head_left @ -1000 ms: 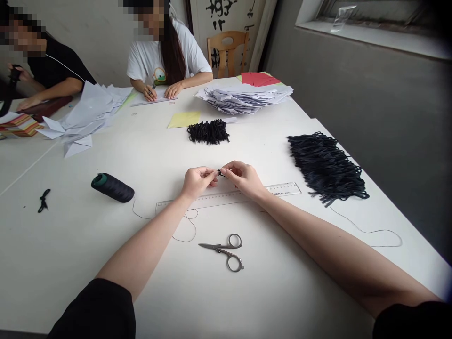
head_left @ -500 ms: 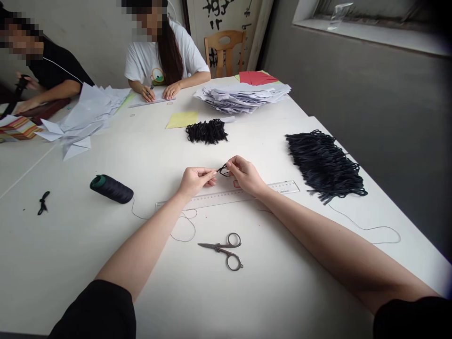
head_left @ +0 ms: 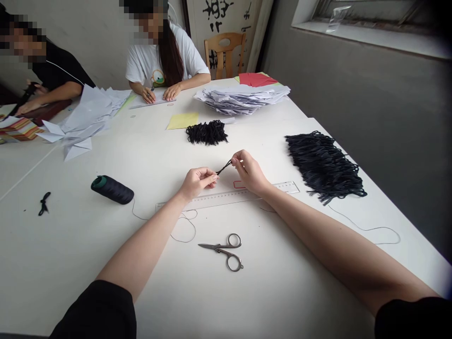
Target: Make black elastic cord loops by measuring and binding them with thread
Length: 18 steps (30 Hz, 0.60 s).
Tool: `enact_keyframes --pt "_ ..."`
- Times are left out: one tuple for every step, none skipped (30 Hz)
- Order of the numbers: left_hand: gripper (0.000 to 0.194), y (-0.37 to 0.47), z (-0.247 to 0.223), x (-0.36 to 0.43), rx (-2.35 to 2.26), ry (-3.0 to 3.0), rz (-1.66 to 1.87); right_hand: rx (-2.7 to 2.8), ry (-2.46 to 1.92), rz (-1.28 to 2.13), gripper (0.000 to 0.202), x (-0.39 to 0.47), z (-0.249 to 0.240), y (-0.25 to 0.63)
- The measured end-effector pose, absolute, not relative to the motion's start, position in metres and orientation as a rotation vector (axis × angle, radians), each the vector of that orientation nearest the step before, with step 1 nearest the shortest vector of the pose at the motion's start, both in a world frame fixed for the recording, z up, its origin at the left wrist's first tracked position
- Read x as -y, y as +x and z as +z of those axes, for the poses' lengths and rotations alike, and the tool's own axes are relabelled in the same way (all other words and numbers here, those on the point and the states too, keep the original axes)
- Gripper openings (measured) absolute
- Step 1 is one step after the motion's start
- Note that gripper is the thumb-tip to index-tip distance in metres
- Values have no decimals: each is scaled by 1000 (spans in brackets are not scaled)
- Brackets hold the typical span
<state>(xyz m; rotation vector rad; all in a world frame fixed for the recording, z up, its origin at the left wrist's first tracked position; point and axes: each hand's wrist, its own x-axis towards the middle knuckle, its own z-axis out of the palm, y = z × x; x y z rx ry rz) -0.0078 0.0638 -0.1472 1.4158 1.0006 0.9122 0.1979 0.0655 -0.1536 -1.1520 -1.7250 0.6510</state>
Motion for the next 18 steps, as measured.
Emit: enact_keyframes --pt "21 -9 -146 -63 -960 1428 940 1723 -1133 688 29 -65 -152 198" --pt "20 -9 -145 -63 -903 1420 978 1720 -1104 750 31 -63 -151 198" --pt "21 -9 -144 -63 -835 1383 1015 1713 -1068 828 33 -62 -149 197" --pt "22 -9 -142 -62 -766 1315 1046 1701 -1036 912 36 -61 -148 197" --pt "22 -8 -141 -62 -710 1223 1060 1685 -1018 1000 38 -60 -147 197" --pt "22 -7 -140 -61 -680 1119 1052 1667 -1020 1082 40 -58 -146 196" --pt "22 -6 -139 -61 -683 1028 1024 1650 -1039 1149 42 -58 -146 196" --pt "24 -5 -139 -61 -707 964 986 1634 -1063 1206 44 -57 -146 196" --pt "27 -4 -138 -61 -741 929 937 1623 -1082 1252 46 -57 -147 196" --pt "30 -3 -137 -62 -777 916 880 1617 -1087 1286 47 -57 -148 196" --pt "33 -3 -137 -62 -812 915 821 1619 -1078 1305 47 -57 -149 196" --pt "37 -3 -136 -63 -845 917 769 1625 -1062 1317 47 -58 -150 196" --pt "42 -3 -135 -64 -875 917 729 1630 -1045 1326 47 -58 -151 196" --pt "46 -3 -135 -64 -900 915 703 1631 -1034 1338 47 -59 -152 197" --pt "49 -4 -135 -64 -923 918 692 1625 -1029 1350 47 -59 -152 197" --pt "50 -4 -134 -64 -941 930 690 1615 -1030 1362 48 -60 -153 197" --pt "48 -5 -134 -64 -953 951 689 1602 -1036 1371 48 -60 -152 197" --pt "44 -5 -134 -63 -961 977 691 1590 -1043 1379 49 -60 -152 198"
